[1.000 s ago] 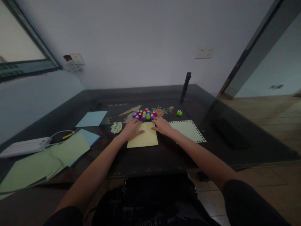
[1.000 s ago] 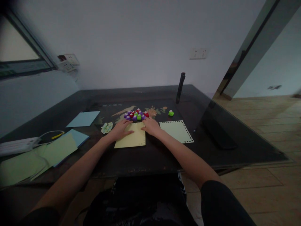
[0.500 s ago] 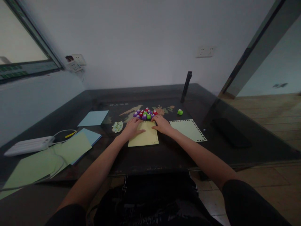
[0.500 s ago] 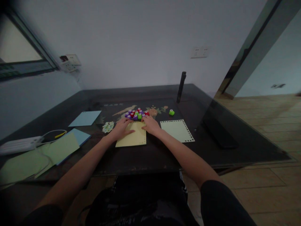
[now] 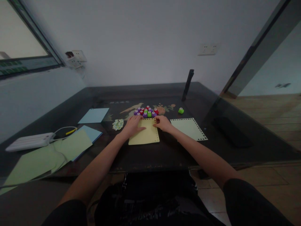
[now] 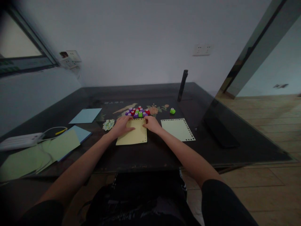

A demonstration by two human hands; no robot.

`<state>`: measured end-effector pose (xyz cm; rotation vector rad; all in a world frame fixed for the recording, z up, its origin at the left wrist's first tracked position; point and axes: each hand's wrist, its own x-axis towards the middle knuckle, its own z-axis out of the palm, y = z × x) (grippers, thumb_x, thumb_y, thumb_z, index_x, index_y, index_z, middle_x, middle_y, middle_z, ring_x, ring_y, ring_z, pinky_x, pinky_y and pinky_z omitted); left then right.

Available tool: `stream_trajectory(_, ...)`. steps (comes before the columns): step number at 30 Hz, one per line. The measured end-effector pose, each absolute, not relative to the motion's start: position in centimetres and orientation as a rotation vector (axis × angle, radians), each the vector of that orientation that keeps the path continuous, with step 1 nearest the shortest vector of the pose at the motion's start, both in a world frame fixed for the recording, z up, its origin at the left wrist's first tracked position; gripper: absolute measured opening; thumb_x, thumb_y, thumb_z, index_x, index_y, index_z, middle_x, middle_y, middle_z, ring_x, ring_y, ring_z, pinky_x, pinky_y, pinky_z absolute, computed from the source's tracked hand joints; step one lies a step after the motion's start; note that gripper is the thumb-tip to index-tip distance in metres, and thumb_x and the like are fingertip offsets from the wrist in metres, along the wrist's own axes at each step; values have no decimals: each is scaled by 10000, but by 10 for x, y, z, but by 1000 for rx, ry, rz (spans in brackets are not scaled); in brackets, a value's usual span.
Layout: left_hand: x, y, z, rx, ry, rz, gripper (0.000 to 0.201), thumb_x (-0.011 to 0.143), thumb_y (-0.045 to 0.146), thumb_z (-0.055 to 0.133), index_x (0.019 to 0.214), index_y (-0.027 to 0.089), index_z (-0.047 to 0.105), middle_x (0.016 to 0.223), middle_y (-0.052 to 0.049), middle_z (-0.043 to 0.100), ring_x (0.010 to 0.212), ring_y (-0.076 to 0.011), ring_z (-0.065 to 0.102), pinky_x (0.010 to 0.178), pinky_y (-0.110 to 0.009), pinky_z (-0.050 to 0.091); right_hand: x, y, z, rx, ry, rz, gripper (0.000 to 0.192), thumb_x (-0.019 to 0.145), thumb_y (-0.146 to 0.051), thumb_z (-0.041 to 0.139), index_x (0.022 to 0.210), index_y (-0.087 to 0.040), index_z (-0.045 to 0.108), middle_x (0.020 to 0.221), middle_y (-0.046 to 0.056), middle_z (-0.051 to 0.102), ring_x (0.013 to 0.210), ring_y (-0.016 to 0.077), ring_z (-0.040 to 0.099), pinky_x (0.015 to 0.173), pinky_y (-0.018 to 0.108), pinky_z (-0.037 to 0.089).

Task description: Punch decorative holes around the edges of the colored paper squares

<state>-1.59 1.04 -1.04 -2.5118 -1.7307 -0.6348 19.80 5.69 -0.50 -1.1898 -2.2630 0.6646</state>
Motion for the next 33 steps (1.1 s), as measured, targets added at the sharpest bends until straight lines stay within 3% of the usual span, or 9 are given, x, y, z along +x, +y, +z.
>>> stream_trajectory(4, -18, 10, -6, -2488, -1773, -730, 412, 733, 342, 677, 1090, 200, 530, 1090, -84, 618, 1081, -274, 520, 967, -435, 315, 198, 56, -4, -1138, -2221, 803, 61, 677, -159, 643, 660, -137, 589, 637, -6, 559, 588, 111, 478, 558, 231, 329)
stream_trajectory(10, -28, 16, 0, -2410, -1832, -1193, 283, 745, 269, 649, 1005, 178, 584, 1053, -81, 617, 1038, -231, 540, 927, -398, 401, 201, 52, -5, -1040, -1981, 1205, 93, 704, -139, 621, 794, -124, 639, 696, 35, 638, 603, 127, 541, 572, 243, 405)
stream_trajectory(14, -33, 20, -4, -2333, -2073, -1576, 357, 738, 295, 645, 1061, 170, 560, 1076, -94, 619, 994, -228, 579, 890, -404, 447, 207, 53, -2, -1020, -1835, 1384, 168, 716, -156, 624, 877, -110, 642, 692, 42, 639, 541, 106, 523, 520, 233, 403)
stream_trajectory(18, -29, 16, -5, -2472, -2317, -1956, 419, 757, 356, 627, 1127, 183, 535, 1040, -102, 662, 895, -230, 635, 777, -385, 507, 218, 62, 4, -1009, -1753, 1324, 185, 718, -172, 627, 893, -115, 641, 693, 38, 638, 507, 83, 479, 463, 210, 361)
stream_trajectory(26, -13, -5, 12, -2716, -2470, -1636, 315, 768, 399, 596, 870, 112, 677, 876, -114, 700, 768, -220, 649, 650, -320, 503, 239, 75, 18, -1090, -1580, 1227, 186, 720, -235, 653, 868, -124, 626, 765, 60, 660, 589, 102, 541, 488, 217, 397)
stream_trajectory(30, -11, -4, 11, -2648, -2409, -1744, 292, 774, 384, 594, 841, 117, 690, 821, -99, 700, 708, -198, 640, 602, -294, 489, 244, 71, 25, -1069, -1661, 1303, 198, 745, -289, 650, 876, -141, 641, 862, 88, 674, 681, 129, 582, 534, 235, 432)
stream_trajectory(33, -11, -4, 10, -2574, -2374, -1812, 319, 770, 406, 597, 852, 111, 685, 835, -101, 700, 698, -194, 631, 593, -291, 481, 246, 66, 30, -1033, -1818, 1373, 172, 757, -295, 644, 820, -136, 658, 805, 86, 672, 654, 130, 570, 553, 252, 434)
